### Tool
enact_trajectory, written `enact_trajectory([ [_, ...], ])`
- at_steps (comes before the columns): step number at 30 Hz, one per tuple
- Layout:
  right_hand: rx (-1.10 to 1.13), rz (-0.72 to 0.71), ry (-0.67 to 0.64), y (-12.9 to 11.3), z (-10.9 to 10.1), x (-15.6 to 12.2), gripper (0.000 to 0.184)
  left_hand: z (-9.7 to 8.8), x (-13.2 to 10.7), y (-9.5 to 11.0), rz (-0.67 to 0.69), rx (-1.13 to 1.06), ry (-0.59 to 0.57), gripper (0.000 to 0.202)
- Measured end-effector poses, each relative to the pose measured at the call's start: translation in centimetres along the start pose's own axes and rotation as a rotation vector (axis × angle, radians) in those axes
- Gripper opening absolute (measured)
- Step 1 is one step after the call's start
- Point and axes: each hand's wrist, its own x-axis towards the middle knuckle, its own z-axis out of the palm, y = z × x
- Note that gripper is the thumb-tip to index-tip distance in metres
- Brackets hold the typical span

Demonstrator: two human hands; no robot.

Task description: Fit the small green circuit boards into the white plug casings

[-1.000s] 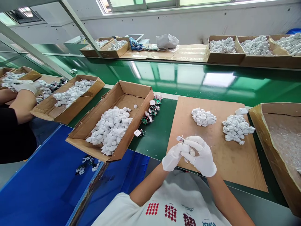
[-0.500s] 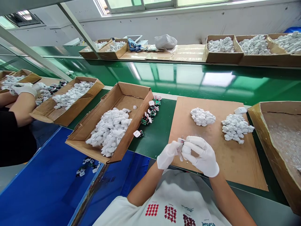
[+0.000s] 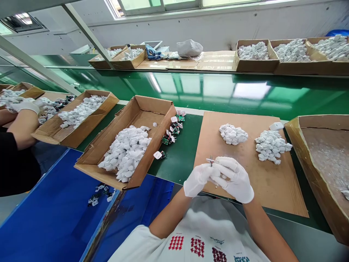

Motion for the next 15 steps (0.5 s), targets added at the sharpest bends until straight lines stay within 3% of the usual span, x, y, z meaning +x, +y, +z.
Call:
enact_trajectory([
  [4, 0.047, 0.108, 0.037, -0.7, 0.8, -0.3, 0.039, 0.4, 0.1, -0.5, 0.138, -0.022, 0.107, 0.041],
  [8, 0.000, 0.364, 0.272, -1.8, 1.7, -1.2, 0.052, 1.2, 0.2, -1.0, 0.235, -0.223, 0.193, 0.041],
  [10, -0.042, 0.373, 0.333, -2.2, 2.1, -1.7, 0.047, 1.5, 0.2, -1.2, 0.297, -0.289, 0.228, 0.041],
  [15, -0.003, 0.326, 0.289, -2.5, 3.2, -2.4, 0.041, 1.5, 0.5, -2.2, 0.350, -0.271, 0.289, 0.044],
])
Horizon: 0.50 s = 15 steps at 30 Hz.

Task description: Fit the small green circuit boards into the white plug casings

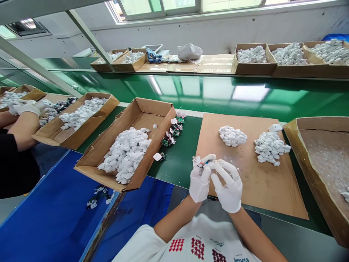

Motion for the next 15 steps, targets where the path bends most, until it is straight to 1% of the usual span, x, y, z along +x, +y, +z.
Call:
enact_trajectory([
  [3, -0.017, -0.081, 0.006, 0.0, 0.0, 0.2, 0.045, -0.6, 0.2, -0.5, -0.040, 0.047, 0.005, 0.042],
  [5, 0.025, -0.097, -0.012, -0.1, -0.4, 0.8, 0.042, -1.1, 0.3, -0.6, -0.047, 0.064, -0.010, 0.040],
  [9, 0.187, 0.081, -0.133, -0.7, -1.6, 2.0, 0.029, -1.4, 0.1, -0.3, 0.007, 0.069, -0.050, 0.051],
  [11, 0.189, 0.101, -0.151, -0.9, -1.8, 2.4, 0.027, -1.4, 0.0, -0.3, 0.022, 0.067, -0.055, 0.052],
  [13, 0.148, 0.040, -0.120, -1.1, -1.7, 2.4, 0.031, -1.3, 0.0, -0.4, -0.007, 0.076, -0.067, 0.050],
  [15, 0.094, -0.053, -0.080, -1.2, -1.5, 2.4, 0.039, -1.3, 0.2, -0.4, -0.046, 0.087, -0.078, 0.049],
])
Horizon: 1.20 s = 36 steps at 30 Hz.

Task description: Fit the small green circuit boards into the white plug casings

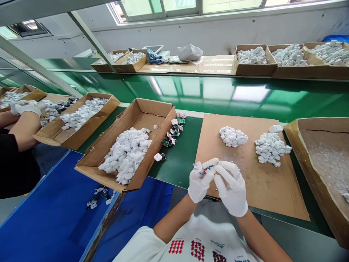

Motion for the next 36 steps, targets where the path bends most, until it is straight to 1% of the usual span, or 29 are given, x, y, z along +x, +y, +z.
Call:
enact_trajectory([
  [2, -0.033, -0.031, -0.006, -0.1, 0.0, -0.1, 0.043, -0.1, 0.2, 0.1, -0.009, 0.003, -0.008, 0.048],
  [5, 0.027, 0.075, -0.144, -0.3, -0.1, -0.3, 0.039, -0.1, 0.4, 0.6, 0.015, 0.008, 0.001, 0.047],
  [6, 0.035, 0.103, -0.172, -0.3, 0.0, -0.4, 0.039, -0.1, 0.4, 0.8, 0.028, 0.012, 0.005, 0.047],
  [7, 0.016, 0.107, -0.170, -0.4, 0.0, -0.5, 0.039, -0.1, 0.4, 1.0, 0.042, 0.018, 0.011, 0.047],
  [10, -0.170, 0.038, -0.046, -0.2, 0.3, -0.8, 0.044, 0.1, 0.4, 1.5, 0.078, 0.061, 0.022, 0.042],
  [11, -0.196, 0.031, -0.041, -0.1, 0.3, -0.8, 0.044, 0.1, 0.3, 1.7, 0.092, 0.079, 0.027, 0.040],
  [12, -0.177, 0.043, -0.072, -0.1, 0.2, -0.8, 0.043, 0.1, 0.3, 1.8, 0.110, 0.093, 0.029, 0.038],
  [14, -0.056, 0.097, -0.181, 0.0, 0.0, -0.5, 0.038, 0.0, 0.2, 1.9, 0.145, 0.114, 0.027, 0.035],
  [15, -0.003, 0.117, -0.215, 0.0, -0.1, -0.4, 0.037, -0.1, 0.2, 1.9, 0.156, 0.126, 0.025, 0.035],
  [16, 0.010, 0.120, -0.213, 0.0, -0.1, -0.4, 0.037, -0.2, 0.2, 1.9, 0.162, 0.144, 0.022, 0.035],
  [18, -0.101, 0.067, -0.120, -0.2, 0.2, -0.6, 0.038, -0.3, 0.2, 1.8, 0.157, 0.194, 0.007, 0.037],
  [20, -0.268, -0.006, -0.031, -0.3, 0.4, -0.8, 0.039, -0.4, 0.3, 1.9, 0.135, 0.227, -0.009, 0.039],
  [21, -0.312, -0.023, -0.027, -0.3, 0.5, -0.8, 0.039, -0.4, 0.2, 2.0, 0.125, 0.230, -0.013, 0.040],
  [22, -0.310, -0.017, -0.061, -0.3, 0.4, -0.6, 0.038, -0.3, 0.2, 2.1, 0.114, 0.228, -0.010, 0.040],
  [25, -0.171, 0.051, -0.173, 0.1, -0.5, 0.4, 0.034, -0.2, 0.1, 2.5, 0.061, 0.240, 0.013, 0.038],
  [27, -0.114, 0.005, -0.217, 0.7, -1.1, 1.3, 0.038, -0.2, 0.2, 2.7, 0.004, 0.248, -0.014, 0.038],
  [29, -0.075, -0.088, -0.280, 1.3, -1.3, 1.8, 0.042, -0.2, 0.2, 2.6, -0.054, 0.225, -0.071, 0.047],
  [30, -0.038, -0.102, -0.323, 1.5, -1.2, 1.9, 0.040, -0.1, 0.3, 2.6, -0.087, 0.190, -0.106, 0.053],
  [31, 0.003, -0.084, -0.349, 1.8, -1.1, 1.9, 0.037, -0.1, 0.3, 2.5, -0.125, 0.138, -0.146, 0.058],
  [33, 0.074, 0.005, -0.324, 2.2, -0.8, 1.4, 0.032, 0.2, 0.1, 2.3, -0.204, 0.004, -0.231, 0.064],
  [35, 0.115, 0.074, -0.276, 2.6, -0.6, 0.8, 0.031, 0.5, -0.1, 2.1, -0.262, -0.135, -0.275, 0.061],
  [36, 0.129, 0.088, -0.261, 2.7, -0.5, 0.5, 0.031, 0.7, -0.3, 2.0, -0.273, -0.189, -0.265, 0.056],
])
